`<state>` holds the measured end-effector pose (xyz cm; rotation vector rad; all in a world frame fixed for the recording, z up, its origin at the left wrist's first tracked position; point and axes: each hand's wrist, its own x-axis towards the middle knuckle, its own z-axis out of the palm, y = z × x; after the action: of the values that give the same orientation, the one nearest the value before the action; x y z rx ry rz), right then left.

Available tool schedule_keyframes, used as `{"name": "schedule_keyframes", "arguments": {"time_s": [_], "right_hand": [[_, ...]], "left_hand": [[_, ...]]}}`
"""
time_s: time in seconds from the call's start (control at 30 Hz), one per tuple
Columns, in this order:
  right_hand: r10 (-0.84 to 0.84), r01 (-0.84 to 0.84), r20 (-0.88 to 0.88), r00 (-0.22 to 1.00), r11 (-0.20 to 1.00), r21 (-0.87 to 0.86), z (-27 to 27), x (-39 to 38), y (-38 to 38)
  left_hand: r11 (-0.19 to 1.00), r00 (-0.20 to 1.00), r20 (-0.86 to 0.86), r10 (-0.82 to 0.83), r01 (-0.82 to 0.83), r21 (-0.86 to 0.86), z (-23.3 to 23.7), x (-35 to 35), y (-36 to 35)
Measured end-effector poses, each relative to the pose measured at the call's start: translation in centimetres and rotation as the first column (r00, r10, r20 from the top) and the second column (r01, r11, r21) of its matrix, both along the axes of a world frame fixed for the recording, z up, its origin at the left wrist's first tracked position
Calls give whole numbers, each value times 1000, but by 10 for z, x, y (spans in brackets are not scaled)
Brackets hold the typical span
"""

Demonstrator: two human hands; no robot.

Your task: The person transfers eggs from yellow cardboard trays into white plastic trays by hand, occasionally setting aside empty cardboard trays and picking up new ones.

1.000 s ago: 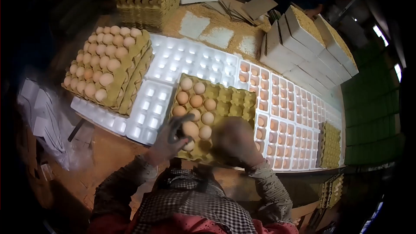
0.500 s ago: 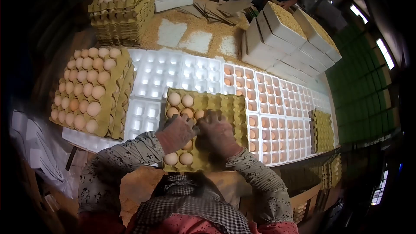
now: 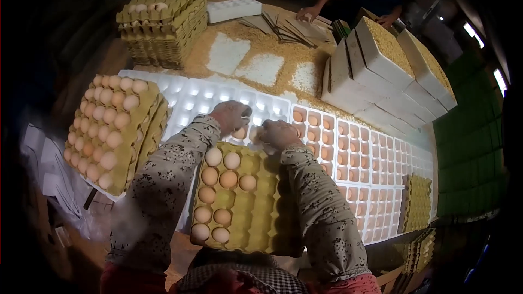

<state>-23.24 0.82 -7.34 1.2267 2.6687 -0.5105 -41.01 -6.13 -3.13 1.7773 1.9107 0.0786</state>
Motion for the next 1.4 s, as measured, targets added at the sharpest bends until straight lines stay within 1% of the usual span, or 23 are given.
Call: {"name": "schedule_keyframes", "arguments": {"time_s": [0.1,0.13,0.23,0.37,0.4,0.43,0.57,0.6,0.7,0.77,0.87,0.93,1.0,1.03,1.1,1.13,1.2,1.23,1.27,1.3,1.33,1.37,1.4], "right_hand": [[-139,153,-400,906,988,2,7,-8,22],[-146,183,-495,856,983,27,-6,-9,32],[172,-79,-206,963,915,396,-45,3,40],[263,-196,-498,826,963,184,31,17,-7],[297,-311,-535,791,948,66,59,27,-30],[425,-420,-477,769,899,124,71,34,-56],[653,-556,-317,688,754,349,28,52,-117],[647,-545,-311,696,759,356,33,53,-115],[35,-285,-741,671,934,-214,66,53,-104],[50,-217,-606,794,955,-205,78,32,-102],[207,-215,-337,918,977,13,56,0,-103],[289,-293,-127,949,956,-17,43,-13,-94],[228,-238,-143,963,970,-53,41,-9,-92],[279,-283,-119,953,959,-21,45,-7,-94],[379,-366,-141,915,924,109,43,-7,-98],[365,-352,-137,921,929,112,44,-2,-100],[-118,6,-325,938,945,-328,66,10,-105],[-446,-49,-488,751,699,-713,62,20,-102],[-448,-43,-485,751,700,-713,57,27,-101],[-281,-97,-572,771,835,-541,60,30,-105],[-99,-157,-620,778,926,-344,65,32,-110],[193,-209,-257,947,977,-36,90,20,-128],[340,-317,-81,937,925,210,72,16,-140]], "left_hand": [[970,992,119,41,-68,232,-21,2,25],[968,998,-62,-6,21,251,-34,5,32],[989,970,-222,-96,117,87,-66,-4,37],[930,998,44,34,-48,365,-13,-23,-12],[839,991,-75,-109,132,528,-5,-37,-37],[903,997,77,7,-39,427,26,-30,-59],[926,973,-45,-225,228,300,29,-28,-117],[880,915,-149,-375,402,252,25,-28,-125],[834,845,-267,-463,517,190,13,-28,-135],[800,830,-221,-512,554,230,-36,-40,-128],[794,746,-375,-550,606,42,11,-32,-123],[749,797,-246,-552,603,274,-3,-46,-117],[782,781,-161,-603,619,76,0,-57,-102],[897,810,393,-435,428,110,-4,-65,-99],[973,173,974,146,155,-173,18,-69,-100],[939,51,944,325,102,-328,43,-73,-107],[933,-203,911,360,59,-355,36,-79,-102],[934,-206,911,357,65,-352,36,-79,-104],[924,-70,922,382,-3,-383,37,-79,-108],[911,67,909,410,-73,-406,37,-78,-112],[967,548,802,239,-58,-248,20,-71,-108],[967,548,802,235,-51,-249,26,-63,-114],[980,835,526,-160,197,-14,37,-55,-124]]}}
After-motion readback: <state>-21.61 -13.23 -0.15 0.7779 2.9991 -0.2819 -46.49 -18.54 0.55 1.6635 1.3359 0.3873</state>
